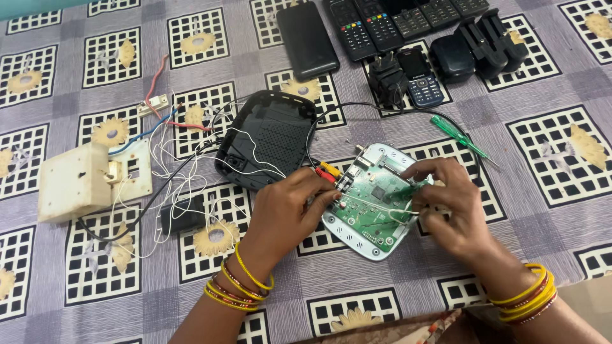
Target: The person opens the casing of a black electronic device using a screwdriver, revealing the internal circuit board, and then uses the screwdriver to manipulate wires and components on the board.
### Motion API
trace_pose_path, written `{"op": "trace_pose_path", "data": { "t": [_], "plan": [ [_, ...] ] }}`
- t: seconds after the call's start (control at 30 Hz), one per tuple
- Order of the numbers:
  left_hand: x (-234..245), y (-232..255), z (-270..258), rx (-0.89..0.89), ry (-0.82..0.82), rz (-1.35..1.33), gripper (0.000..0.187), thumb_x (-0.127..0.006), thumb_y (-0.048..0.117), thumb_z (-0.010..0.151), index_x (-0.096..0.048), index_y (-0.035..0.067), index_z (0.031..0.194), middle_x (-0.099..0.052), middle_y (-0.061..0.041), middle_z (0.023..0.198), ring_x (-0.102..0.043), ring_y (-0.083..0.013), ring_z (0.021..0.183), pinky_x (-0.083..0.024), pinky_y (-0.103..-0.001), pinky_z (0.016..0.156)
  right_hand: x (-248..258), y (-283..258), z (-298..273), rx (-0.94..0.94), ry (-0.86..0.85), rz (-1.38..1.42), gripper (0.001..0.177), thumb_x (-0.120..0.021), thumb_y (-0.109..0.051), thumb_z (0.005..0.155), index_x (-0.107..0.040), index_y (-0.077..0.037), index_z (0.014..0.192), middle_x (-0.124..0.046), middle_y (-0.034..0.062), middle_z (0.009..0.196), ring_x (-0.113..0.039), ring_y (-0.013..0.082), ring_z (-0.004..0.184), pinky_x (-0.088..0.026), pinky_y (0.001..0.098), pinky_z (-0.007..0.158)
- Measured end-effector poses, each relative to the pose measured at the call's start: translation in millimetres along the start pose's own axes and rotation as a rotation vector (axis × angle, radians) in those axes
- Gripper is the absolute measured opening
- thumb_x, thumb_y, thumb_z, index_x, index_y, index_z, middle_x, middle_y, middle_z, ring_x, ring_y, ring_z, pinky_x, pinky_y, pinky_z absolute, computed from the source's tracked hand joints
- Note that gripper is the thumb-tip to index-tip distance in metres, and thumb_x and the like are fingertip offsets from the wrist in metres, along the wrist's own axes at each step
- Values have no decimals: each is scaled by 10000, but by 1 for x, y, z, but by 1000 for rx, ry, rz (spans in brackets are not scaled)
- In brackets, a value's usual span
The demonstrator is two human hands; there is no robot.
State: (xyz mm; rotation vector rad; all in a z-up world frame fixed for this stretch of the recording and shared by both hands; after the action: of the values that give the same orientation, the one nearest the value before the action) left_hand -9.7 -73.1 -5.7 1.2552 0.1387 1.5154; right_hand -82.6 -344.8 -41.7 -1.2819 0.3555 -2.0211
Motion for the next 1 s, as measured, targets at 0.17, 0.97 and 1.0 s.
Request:
{"op": "trace_pose_path", "data": {
  "t": [0.17, 0.97, 1.0],
  "plan": [
    [6, 0, 2, 134, 2, -31, 191, -704, 270, 939, -772, 92, 925, -727, -21, 869, -662, -164, 514, -509, -312, 512, 10, -2, -5, -108, 246, 418, 86, -588, -93, 875, -659, -64, 913, -657, 85, 1193, -624, 204, 1097, -535, 385, 934],
    [66, -16, -3, -186, 438, 98, 109, -720, 215, 1036, -717, 134, 963, -696, 1, 944, -651, -194, 949, -514, -352, 907, -16, -19, 16, -52, -214, 61, 334, -768, -293, 832, -746, -117, 1115, -747, 55, 1116, -684, 168, 1045, -582, 382, 907],
    [54, -11, -4, -237, 372, 55, 102, -701, 198, 1039, -714, 136, 959, -702, 2, 928, -660, -184, 920, -512, -347, 869, -17, -23, 17, -44, -167, 150, 494, -761, -303, 827, -673, -86, 1263, -712, 101, 1215, -679, 192, 1098, -588, 395, 943]
  ]
}}
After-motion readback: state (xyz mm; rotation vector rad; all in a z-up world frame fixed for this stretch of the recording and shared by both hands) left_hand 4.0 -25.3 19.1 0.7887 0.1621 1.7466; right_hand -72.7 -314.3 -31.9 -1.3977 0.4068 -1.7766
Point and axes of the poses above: each hand's wrist, its own z-axis towards the middle knuckle, its own x-axis out of the back of the hand, y = z × x, the point moved 3 cm from there along z, towards the middle knuckle
